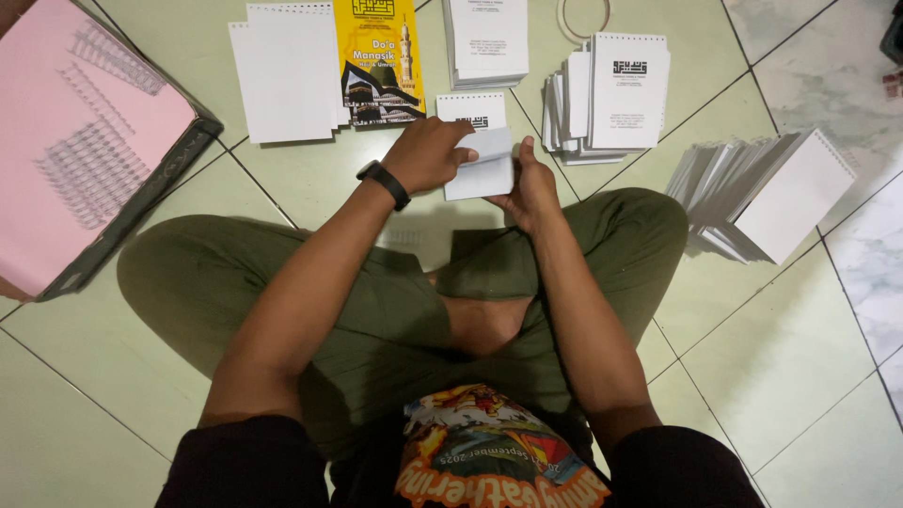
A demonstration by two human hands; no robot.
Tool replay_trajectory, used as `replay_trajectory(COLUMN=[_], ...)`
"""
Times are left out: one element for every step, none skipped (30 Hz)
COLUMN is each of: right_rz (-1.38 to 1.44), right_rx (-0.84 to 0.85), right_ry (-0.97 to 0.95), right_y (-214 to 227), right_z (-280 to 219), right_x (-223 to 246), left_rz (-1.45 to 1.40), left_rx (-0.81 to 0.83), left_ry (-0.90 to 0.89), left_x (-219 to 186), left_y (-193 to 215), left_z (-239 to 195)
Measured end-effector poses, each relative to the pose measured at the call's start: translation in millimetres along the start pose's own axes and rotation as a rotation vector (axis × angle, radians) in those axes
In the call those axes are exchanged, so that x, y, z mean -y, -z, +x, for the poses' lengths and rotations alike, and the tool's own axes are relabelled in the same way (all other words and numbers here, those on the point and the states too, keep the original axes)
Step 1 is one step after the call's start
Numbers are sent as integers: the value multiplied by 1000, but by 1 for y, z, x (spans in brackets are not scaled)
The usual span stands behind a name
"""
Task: The person sits on the floor and organizes stacks of spiral-bound notebooks. They pick up individual notebooks, flip through the pages, and place them into separate piles on the floor.
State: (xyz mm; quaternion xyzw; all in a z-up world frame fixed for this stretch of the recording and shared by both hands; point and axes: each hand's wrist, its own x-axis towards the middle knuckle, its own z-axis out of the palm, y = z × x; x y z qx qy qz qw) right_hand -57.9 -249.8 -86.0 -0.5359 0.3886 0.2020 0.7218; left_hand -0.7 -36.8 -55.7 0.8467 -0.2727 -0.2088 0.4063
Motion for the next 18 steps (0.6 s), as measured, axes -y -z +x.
replay_trajectory(right_rz=[0,15,30,31,19,7,10,24,37,40,40,39,40,44,47,48,37,26], right_rx=[-1,-3,-4,-5,-17,-29,-30,-32,-34,-35,-40,-45,-46,-52,-57,-57,-61,-65], right_ry=[0,0,-1,-1,19,38,41,34,27,28,23,18,18,15,10,9,18,27], right_y=[2,4,5,3,0,-3,-5,-7,-9,-7,-6,-5,-5,-4,-4,-8,-12,-15], right_z=[3,5,8,4,-1,-5,-8,-11,-14,-11,-8,-5,-4,-2,0,-7,-13,-19], right_x=[-2,-3,-5,-3,-2,0,1,3,4,3,2,1,0,-1,-2,1,4,7], left_rz=[0,-15,-29,-29,-37,-46,-44,-70,-96,-95,-118,-141,-140,-147,-155,-154,-176,-198], left_rx=[1,6,11,12,10,8,10,-3,-15,-13,-22,-31,-30,-35,-40,-40,-45,-51], left_ry=[-1,12,26,25,23,21,18,21,25,23,31,39,39,38,38,39,49,60], left_x=[-2,-5,-7,-5,-4,-2,-2,-2,-1,-3,-5,-7,-5,-4,-3,-2,-2,-2], left_y=[2,3,5,4,4,4,4,5,6,7,8,10,9,9,9,8,8,8], left_z=[-1,-1,-1,-1,-1,-1,-1,-1,-2,-2,-3,-4,-3,-3,-2,-2,-2,-1])
